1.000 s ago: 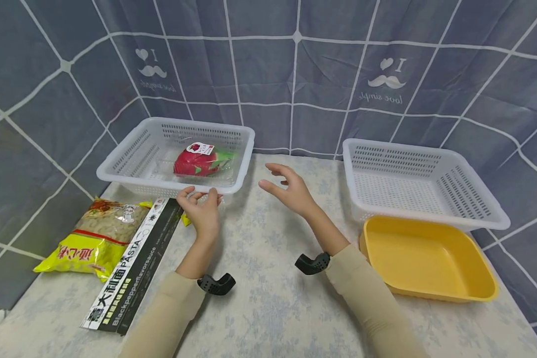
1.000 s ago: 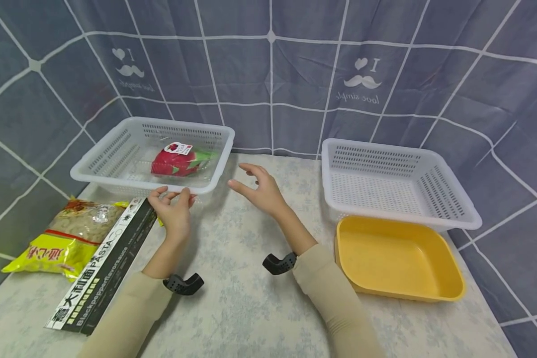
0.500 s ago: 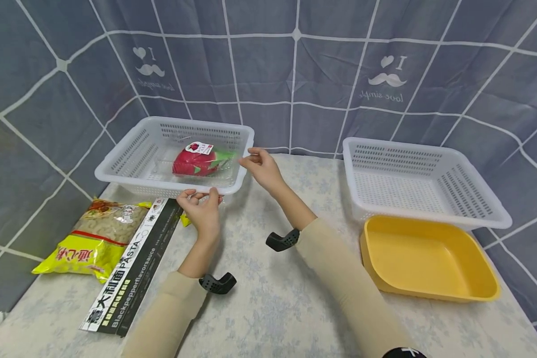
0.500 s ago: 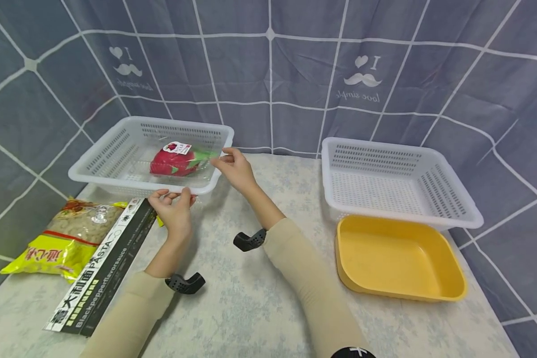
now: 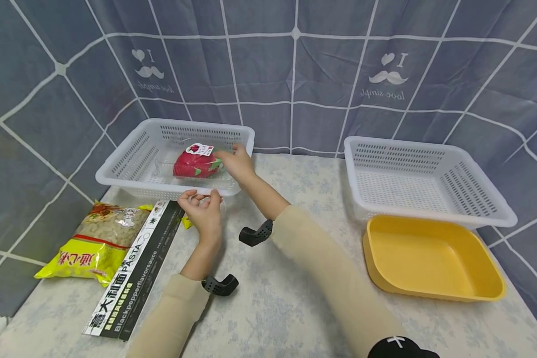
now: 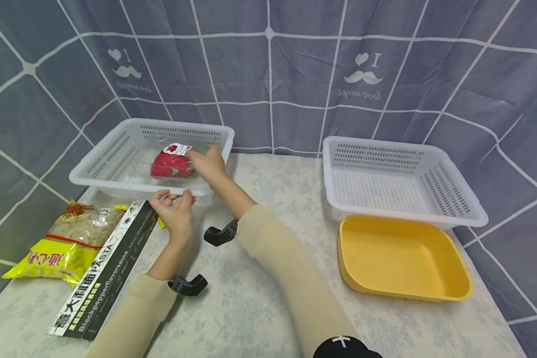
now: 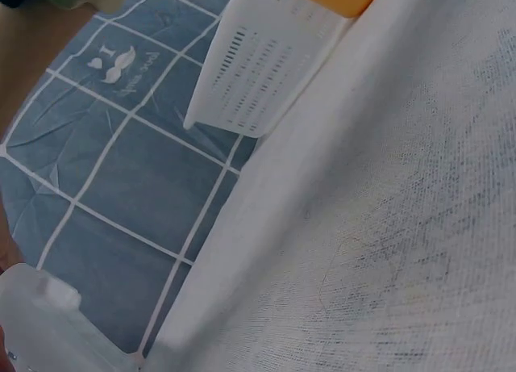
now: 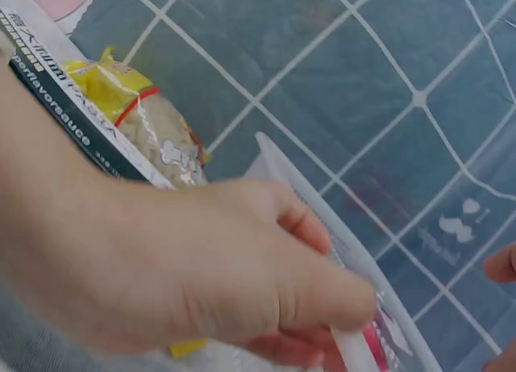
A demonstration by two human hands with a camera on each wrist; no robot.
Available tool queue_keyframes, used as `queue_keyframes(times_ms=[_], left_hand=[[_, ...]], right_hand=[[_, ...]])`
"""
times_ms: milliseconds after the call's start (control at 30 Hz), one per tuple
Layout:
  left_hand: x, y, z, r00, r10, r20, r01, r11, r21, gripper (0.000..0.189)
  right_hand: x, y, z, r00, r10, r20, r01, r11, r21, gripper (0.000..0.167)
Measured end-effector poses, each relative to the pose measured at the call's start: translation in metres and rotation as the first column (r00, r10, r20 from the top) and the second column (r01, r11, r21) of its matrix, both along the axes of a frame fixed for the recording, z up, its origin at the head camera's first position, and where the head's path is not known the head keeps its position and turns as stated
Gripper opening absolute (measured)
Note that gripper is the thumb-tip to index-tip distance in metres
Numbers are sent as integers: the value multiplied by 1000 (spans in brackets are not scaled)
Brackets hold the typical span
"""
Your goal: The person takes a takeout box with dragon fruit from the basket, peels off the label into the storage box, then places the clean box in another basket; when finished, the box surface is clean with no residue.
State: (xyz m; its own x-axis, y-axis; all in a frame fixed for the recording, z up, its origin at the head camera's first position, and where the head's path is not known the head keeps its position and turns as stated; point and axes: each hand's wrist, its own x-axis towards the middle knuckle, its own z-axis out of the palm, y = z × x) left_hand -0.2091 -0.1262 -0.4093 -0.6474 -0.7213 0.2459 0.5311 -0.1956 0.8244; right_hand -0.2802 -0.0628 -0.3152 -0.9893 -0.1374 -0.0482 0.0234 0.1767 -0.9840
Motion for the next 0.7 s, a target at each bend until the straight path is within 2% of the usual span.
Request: queue_keyframes(times_ms=[67,167,333,467,700], left_hand=[[0,-1,1,1000,2,-8,-2,1000,2,39],[0,0,0,1000,9,-6,-9,1000,3,39],[1,0,0,1000,23,18,-23,1000,1,39],[0,0,0,1000,13,3,-13,1000,13,39],[1,-2,0,1000,14,-8,-14,1000,-1,38]], right_hand=[[1,-8,3,1000,-4,24,5,1000,-16,77],[-2,-16,5,997,-24,70,23,1000,16,84],[-13,-24,2,992,-87,94,78,992,100,80],[-19,-28,1,987,-118,113,107,989,102,82],[-20,-40,-5,970,-174,171,157,982,109,92]])
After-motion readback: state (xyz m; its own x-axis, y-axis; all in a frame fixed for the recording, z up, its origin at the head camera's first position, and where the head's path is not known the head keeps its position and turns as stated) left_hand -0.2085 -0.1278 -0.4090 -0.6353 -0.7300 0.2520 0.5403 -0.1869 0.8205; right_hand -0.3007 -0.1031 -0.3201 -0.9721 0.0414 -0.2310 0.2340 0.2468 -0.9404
